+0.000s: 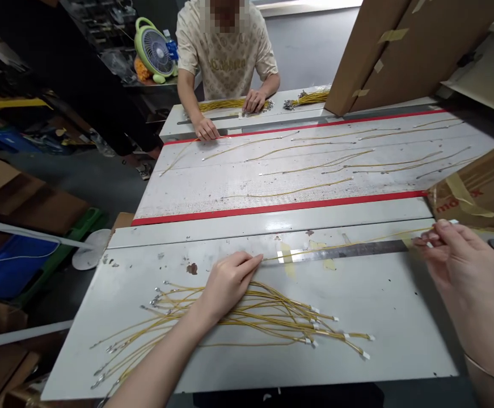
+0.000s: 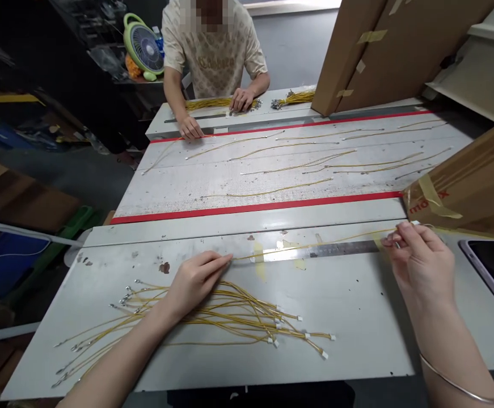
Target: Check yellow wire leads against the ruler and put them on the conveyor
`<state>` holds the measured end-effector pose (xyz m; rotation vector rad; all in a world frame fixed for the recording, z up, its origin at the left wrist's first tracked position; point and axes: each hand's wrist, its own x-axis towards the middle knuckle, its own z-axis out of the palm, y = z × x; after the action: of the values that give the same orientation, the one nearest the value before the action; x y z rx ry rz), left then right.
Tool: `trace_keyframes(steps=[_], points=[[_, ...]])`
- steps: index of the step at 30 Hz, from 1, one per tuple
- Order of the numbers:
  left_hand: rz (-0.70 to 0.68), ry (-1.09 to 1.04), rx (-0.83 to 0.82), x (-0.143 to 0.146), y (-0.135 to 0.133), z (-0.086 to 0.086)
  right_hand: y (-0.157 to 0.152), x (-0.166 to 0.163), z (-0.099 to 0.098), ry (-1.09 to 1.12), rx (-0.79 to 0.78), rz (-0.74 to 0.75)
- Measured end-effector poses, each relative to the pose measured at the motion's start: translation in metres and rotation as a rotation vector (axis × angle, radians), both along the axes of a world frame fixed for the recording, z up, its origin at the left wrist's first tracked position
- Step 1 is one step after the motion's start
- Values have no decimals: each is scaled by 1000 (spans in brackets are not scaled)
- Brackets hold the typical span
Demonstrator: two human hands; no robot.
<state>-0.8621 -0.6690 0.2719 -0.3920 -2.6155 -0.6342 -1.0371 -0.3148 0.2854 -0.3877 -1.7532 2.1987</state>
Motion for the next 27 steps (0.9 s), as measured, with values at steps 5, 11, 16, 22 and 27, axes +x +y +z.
trace_keyframes(steps=[5,11,16,22,27], points=[[13,-38,-110,-7,-8,0,7,-8,-18,-98,41,6],[78,-9,-176,-2,11,-2,8,-13,-18,-103,91,55],[4,-256,-230,9,31,-14,10,-11,-19,-79,78,90],[3,-259,-363,7,34,-17,18,-16,-24,-65,51,2],[18,-221,-473,4,38,-12,24,-14,-26,-93,330,-159]])
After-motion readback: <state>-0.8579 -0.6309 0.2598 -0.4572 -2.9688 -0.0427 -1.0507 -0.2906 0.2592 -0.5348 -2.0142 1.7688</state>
